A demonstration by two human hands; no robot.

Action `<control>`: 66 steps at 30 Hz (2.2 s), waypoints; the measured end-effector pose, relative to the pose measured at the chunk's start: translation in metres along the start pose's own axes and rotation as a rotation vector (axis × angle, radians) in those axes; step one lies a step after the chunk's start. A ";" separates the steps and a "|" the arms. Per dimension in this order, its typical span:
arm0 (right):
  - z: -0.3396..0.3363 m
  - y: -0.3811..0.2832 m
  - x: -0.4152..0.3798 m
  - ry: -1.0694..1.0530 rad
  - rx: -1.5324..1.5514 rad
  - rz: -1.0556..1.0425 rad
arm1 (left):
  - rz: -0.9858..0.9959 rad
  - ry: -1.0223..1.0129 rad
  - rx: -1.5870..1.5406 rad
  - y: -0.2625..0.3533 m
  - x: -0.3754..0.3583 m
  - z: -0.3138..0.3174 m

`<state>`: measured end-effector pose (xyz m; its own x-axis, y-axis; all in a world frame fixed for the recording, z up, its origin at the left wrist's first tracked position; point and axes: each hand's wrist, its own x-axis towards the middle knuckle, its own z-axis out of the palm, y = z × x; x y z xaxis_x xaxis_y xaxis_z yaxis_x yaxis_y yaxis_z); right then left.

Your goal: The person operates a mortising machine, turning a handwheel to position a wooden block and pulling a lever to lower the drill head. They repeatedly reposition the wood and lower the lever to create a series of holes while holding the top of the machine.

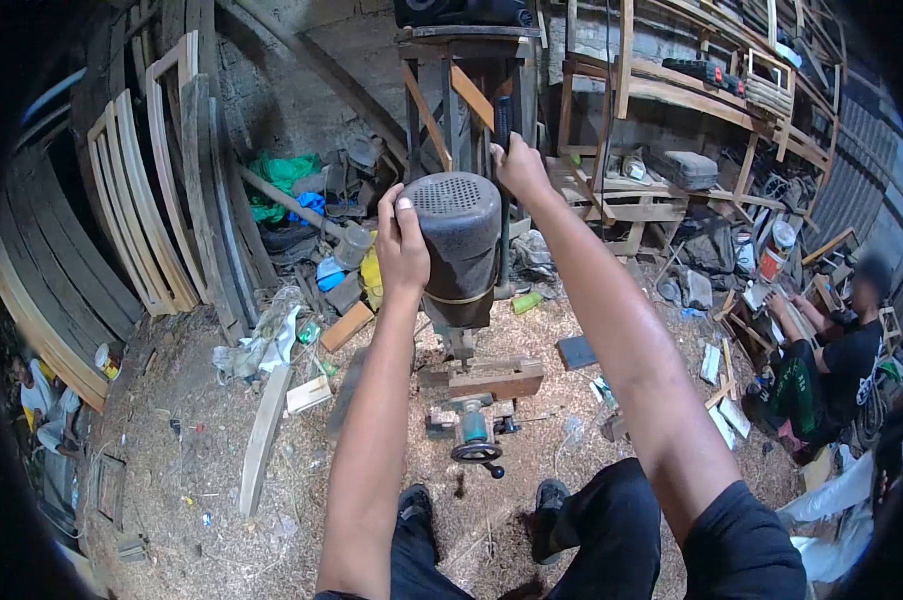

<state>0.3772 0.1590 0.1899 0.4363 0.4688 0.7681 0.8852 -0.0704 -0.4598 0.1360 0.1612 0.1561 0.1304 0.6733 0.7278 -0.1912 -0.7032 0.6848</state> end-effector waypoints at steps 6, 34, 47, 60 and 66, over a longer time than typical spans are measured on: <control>-0.008 0.009 -0.093 0.226 0.281 0.184 | -0.001 0.025 0.191 -0.003 -0.060 -0.040; 0.023 0.053 -0.574 -0.819 0.299 0.554 | -0.812 -0.681 0.377 -0.104 -0.389 -0.106; 0.016 0.069 -0.575 -0.873 0.669 0.701 | -0.815 -0.646 0.338 -0.115 -0.395 -0.103; -0.011 0.060 -0.494 -0.776 0.239 0.563 | -0.629 -0.335 0.257 -0.086 -0.349 -0.088; -0.096 -0.083 -0.272 -0.076 0.465 0.229 | 0.001 0.083 0.181 0.046 -0.148 -0.037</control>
<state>0.2005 -0.0470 0.0617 0.5817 0.5511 0.5983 0.5960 0.2118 -0.7745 0.0724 0.0380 0.0785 0.0481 0.6840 0.7279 -0.0120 -0.7283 0.6852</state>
